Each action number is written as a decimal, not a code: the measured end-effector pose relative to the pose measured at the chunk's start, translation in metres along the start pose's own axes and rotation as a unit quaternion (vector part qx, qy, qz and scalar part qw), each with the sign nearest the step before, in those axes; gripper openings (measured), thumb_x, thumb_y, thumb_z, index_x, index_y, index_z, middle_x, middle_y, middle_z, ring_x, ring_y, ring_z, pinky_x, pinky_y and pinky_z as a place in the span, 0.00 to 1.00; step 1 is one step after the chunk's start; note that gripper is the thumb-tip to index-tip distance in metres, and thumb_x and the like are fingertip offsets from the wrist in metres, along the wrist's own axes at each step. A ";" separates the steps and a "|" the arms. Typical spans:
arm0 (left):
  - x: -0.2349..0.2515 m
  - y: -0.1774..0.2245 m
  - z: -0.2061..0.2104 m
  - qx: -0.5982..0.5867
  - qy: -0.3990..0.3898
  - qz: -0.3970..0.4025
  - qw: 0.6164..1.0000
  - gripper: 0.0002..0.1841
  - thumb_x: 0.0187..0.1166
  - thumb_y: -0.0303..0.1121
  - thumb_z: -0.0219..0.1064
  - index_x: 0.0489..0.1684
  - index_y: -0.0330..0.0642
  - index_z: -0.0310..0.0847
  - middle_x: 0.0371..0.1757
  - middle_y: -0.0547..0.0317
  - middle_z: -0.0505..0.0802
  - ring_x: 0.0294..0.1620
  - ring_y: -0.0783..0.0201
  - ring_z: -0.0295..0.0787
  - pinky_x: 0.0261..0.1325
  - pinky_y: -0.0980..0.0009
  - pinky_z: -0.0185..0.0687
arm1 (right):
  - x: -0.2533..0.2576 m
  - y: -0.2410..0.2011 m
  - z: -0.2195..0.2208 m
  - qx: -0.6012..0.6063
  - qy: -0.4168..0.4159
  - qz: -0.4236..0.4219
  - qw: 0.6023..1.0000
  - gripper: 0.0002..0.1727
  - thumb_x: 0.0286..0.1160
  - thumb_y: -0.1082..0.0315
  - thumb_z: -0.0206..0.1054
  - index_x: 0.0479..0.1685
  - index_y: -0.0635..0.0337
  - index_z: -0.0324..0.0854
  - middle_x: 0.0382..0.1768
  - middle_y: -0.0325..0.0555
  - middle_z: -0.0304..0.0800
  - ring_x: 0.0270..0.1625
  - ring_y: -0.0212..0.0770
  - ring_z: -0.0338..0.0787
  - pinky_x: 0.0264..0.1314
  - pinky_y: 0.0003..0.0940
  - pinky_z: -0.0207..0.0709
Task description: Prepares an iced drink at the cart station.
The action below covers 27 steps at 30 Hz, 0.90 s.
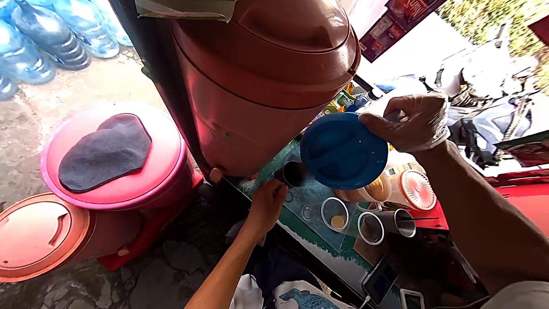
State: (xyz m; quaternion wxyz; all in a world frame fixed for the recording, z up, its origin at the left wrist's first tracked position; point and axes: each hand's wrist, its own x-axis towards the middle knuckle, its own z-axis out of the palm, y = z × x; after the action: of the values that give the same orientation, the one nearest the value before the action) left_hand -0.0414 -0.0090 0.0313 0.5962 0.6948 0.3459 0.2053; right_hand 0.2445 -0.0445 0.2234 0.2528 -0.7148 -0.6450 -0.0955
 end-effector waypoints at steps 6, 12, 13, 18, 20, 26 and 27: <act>-0.002 0.000 0.000 -0.002 0.003 -0.003 1.000 0.18 0.89 0.44 0.57 0.46 0.39 0.88 0.38 0.56 0.87 0.37 0.68 0.86 0.45 0.72 0.84 | 0.000 -0.001 0.000 0.018 0.001 -0.026 1.000 0.33 0.67 0.38 0.72 0.11 0.55 0.69 0.12 0.36 0.70 0.18 0.28 0.68 0.23 0.32 0.60; -0.003 -0.002 0.000 -0.007 0.006 -0.002 1.000 0.18 0.89 0.43 0.57 0.45 0.39 0.88 0.37 0.56 0.86 0.37 0.68 0.86 0.46 0.73 0.84 | 0.004 -0.006 0.001 0.027 -0.007 -0.038 0.999 0.32 0.69 0.40 0.72 0.11 0.54 0.66 0.12 0.34 0.67 0.17 0.26 0.66 0.23 0.29 0.58; -0.003 -0.002 -0.001 -0.008 0.006 -0.002 1.000 0.18 0.89 0.43 0.57 0.45 0.39 0.88 0.38 0.56 0.86 0.37 0.68 0.86 0.46 0.73 0.84 | 0.004 -0.006 0.000 0.030 -0.007 -0.039 0.999 0.32 0.68 0.40 0.72 0.11 0.54 0.66 0.12 0.34 0.68 0.17 0.26 0.67 0.23 0.29 0.59; -0.002 -0.004 -0.001 -0.012 0.011 0.002 1.000 0.18 0.89 0.43 0.57 0.44 0.39 0.88 0.38 0.56 0.87 0.37 0.68 0.87 0.46 0.73 0.85 | 0.003 -0.006 0.002 0.021 -0.004 -0.034 0.999 0.32 0.67 0.39 0.72 0.10 0.53 0.67 0.11 0.34 0.68 0.17 0.27 0.67 0.22 0.31 0.59; -0.002 -0.004 -0.001 -0.013 0.011 0.002 1.000 0.18 0.89 0.43 0.58 0.44 0.39 0.88 0.38 0.56 0.87 0.37 0.68 0.87 0.46 0.73 0.85 | 0.003 -0.004 0.003 0.017 -0.005 -0.036 0.999 0.32 0.68 0.39 0.72 0.10 0.54 0.67 0.11 0.35 0.68 0.17 0.28 0.67 0.22 0.32 0.59; 0.000 -0.003 -0.002 -0.024 0.016 -0.007 1.000 0.17 0.89 0.42 0.58 0.45 0.38 0.88 0.38 0.56 0.87 0.37 0.68 0.86 0.46 0.72 0.84 | 0.000 0.002 0.007 0.015 0.001 -0.049 0.999 0.33 0.70 0.41 0.71 0.11 0.60 0.69 0.12 0.42 0.71 0.18 0.31 0.69 0.24 0.33 0.62; 0.000 -0.003 -0.001 -0.025 0.016 -0.007 1.000 0.17 0.89 0.42 0.58 0.45 0.38 0.88 0.38 0.56 0.87 0.37 0.68 0.86 0.46 0.73 0.84 | -0.001 0.003 0.009 0.018 0.003 -0.046 0.999 0.33 0.69 0.41 0.71 0.11 0.60 0.69 0.12 0.41 0.71 0.18 0.30 0.69 0.24 0.33 0.61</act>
State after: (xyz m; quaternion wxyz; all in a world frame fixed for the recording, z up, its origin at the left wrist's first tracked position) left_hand -0.0433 -0.0080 0.0286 0.6093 0.6739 0.3550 0.2203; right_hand 0.2457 -0.0414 0.2147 0.2628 -0.6795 -0.6781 -0.0970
